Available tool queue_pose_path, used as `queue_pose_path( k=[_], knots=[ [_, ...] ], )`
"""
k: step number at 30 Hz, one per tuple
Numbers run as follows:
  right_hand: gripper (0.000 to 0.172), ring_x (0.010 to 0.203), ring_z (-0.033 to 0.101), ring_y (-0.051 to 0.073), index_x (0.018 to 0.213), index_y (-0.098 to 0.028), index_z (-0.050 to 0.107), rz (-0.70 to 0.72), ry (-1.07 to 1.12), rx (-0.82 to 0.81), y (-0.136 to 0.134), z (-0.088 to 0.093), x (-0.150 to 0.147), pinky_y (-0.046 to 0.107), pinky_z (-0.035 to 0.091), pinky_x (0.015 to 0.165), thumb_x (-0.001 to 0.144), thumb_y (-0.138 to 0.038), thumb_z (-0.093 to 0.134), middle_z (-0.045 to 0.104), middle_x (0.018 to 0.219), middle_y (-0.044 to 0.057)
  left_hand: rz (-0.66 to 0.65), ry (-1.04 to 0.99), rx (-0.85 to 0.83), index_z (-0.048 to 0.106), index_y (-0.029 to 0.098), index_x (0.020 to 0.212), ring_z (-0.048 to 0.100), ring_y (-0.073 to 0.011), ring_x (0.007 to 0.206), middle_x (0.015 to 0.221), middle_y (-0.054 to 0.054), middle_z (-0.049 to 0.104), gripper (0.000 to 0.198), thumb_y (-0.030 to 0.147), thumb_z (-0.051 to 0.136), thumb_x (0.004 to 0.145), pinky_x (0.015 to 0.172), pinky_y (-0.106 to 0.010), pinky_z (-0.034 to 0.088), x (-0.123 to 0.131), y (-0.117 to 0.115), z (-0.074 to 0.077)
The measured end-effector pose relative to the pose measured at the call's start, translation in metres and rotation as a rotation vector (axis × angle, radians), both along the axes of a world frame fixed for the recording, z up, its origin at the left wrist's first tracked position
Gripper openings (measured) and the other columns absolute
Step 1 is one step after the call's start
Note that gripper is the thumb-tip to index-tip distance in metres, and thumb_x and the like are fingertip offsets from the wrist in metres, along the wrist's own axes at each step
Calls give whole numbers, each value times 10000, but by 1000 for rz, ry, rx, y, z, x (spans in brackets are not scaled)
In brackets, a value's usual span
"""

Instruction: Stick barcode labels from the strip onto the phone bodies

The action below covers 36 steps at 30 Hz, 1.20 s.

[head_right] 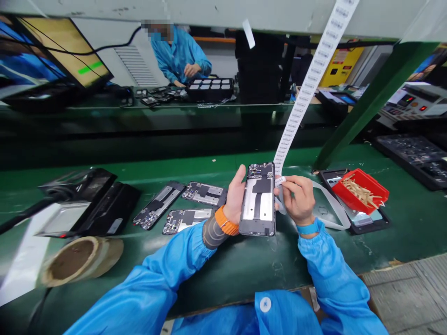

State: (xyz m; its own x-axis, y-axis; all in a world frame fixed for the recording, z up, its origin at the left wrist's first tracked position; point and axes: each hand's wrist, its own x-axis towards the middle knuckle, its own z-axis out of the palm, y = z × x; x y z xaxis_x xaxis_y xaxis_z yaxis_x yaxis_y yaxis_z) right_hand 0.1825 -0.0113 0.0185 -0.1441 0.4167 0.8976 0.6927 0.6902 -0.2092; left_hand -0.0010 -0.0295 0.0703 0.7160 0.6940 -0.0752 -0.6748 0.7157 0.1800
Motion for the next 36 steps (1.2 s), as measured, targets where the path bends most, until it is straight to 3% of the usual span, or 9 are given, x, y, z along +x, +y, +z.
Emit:
queue_pose_path(
  k=[4, 8, 11, 14, 20, 24, 29, 32, 36],
  knots=[
    [79, 903, 684, 258, 852, -228, 611, -79, 201, -43, 0, 2, 4, 473, 569, 814, 911, -277, 590, 692, 933, 88, 44, 52, 6, 659, 78, 1119, 721, -355, 799, 929, -218, 718, 867, 770, 179, 914, 720, -501, 558, 2, 6, 2],
    [122, 598, 619, 173, 845, -217, 597, -65, 746, -170, 5, 13, 20, 364, 542, 596, 894, -329, 601, 635, 747, 18, 163, 313, -24, 657, 110, 1001, 731, -314, 753, 848, -166, 721, 644, 672, 344, 960, 696, -461, 580, -25, 12, -12],
    [136, 522, 561, 123, 834, -215, 612, 77, 952, -481, 4, 20, 22, 261, 468, 485, 821, -330, 682, 603, 665, -22, 311, 524, -123, 644, 103, 926, 727, -252, 704, 721, -97, 699, 325, 418, 570, 953, 711, -385, 588, -55, 9, -26],
    [195, 506, 556, 107, 832, -209, 629, 297, 965, -846, -7, 22, -1, 219, 437, 440, 752, -333, 756, 608, 637, -28, 446, 658, -206, 643, 92, 857, 678, -189, 566, 664, -73, 689, 80, 169, 624, 867, 632, -312, 568, -71, 8, -37],
    [312, 460, 530, 96, 783, -189, 606, 634, 968, -1299, -39, 20, -70, 198, 409, 399, 720, -415, 813, 582, 575, -39, 479, 663, -229, 590, 137, 708, 553, -137, 429, 528, -20, 600, 145, 189, 567, 841, 491, -257, 467, -58, 20, -45],
    [325, 456, 498, 80, 757, -190, 598, 693, 1097, -1352, -46, 19, -87, 190, 382, 395, 685, -402, 834, 565, 592, -51, 436, 600, -200, 567, 152, 686, 506, -136, 437, 520, -22, 564, 182, 252, 562, 837, 493, -268, 415, -53, 23, -47],
    [304, 450, 455, 72, 741, -204, 573, 834, 1280, -1357, -55, 24, -114, 199, 352, 406, 674, -359, 825, 557, 605, -55, 587, 271, -75, 559, 170, 744, 269, -81, 386, 501, 44, 338, 323, 339, 366, 941, 424, -234, 249, -47, 31, -43],
    [278, 461, 470, 79, 762, -202, 580, 886, 1224, -1363, -62, 25, -131, 202, 361, 418, 729, -370, 798, 570, 596, -47, 522, 178, -8, 597, 159, 845, 160, -80, 408, 560, 53, 296, 384, 342, 291, 990, 418, -240, 207, -39, 33, -40],
    [244, 426, 471, 81, 774, -196, 592, 796, 1094, -1310, -65, 24, -135, 196, 376, 400, 792, -370, 761, 567, 515, -53, 467, 186, 16, 620, 176, 1077, 162, -104, 436, 616, 43, 307, 406, 331, 248, 1031, 463, -260, 262, -29, 27, -37]
  ],
)
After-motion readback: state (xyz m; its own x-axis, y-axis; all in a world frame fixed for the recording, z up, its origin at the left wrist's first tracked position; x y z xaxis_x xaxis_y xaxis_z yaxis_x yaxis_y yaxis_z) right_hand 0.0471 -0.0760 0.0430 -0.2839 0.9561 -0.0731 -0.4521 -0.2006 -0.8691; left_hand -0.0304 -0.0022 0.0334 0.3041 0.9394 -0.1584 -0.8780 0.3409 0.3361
